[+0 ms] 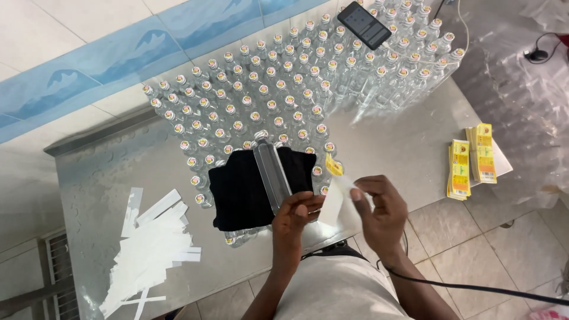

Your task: Manually applying adhesive labels to plastic water bottles at a production workstation.

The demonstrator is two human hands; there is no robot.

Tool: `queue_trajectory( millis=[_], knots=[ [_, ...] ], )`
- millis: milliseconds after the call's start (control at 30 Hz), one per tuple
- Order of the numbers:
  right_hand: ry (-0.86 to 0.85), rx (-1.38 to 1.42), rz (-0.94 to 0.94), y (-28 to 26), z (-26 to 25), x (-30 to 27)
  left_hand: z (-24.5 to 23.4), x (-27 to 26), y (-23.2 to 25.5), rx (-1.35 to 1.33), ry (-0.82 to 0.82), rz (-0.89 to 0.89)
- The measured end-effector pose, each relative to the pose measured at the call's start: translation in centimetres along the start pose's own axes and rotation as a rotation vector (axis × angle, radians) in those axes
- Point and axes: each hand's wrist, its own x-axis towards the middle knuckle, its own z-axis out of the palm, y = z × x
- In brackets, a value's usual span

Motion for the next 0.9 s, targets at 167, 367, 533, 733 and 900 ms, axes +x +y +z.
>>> queue_trajectory(
  millis=[167, 367, 533, 733, 900],
  knots=[
    [-0.143, -0.106, -0.128, -1.8, 2.1, -0.6, 1.3, -0.9, 1.2, 0.120, -0.138, 0.144],
    [-0.276, -0.044, -0.003, -1.5, 2.7, -1.9, 0.8, -1.0, 1.1, 0.372, 0.040, 0.209],
    [-0.373, 0.031, 0.138, -1.6, 3.5, -2.3, -1.5, -1.0, -0.4, 0.426, 0.189, 0.207],
    [-0.260, 0.286, 0.378, 0.4, 2.8, -2.8, -8.7, 0.5, 0.1, 0.108, 0.635, 0.109],
    [0.108, 0.523, 0.480, 5.1, -0.1, -2.8, -22.7, 0.6, 0.0, -0.203, 1.062, 0.183]
  ],
)
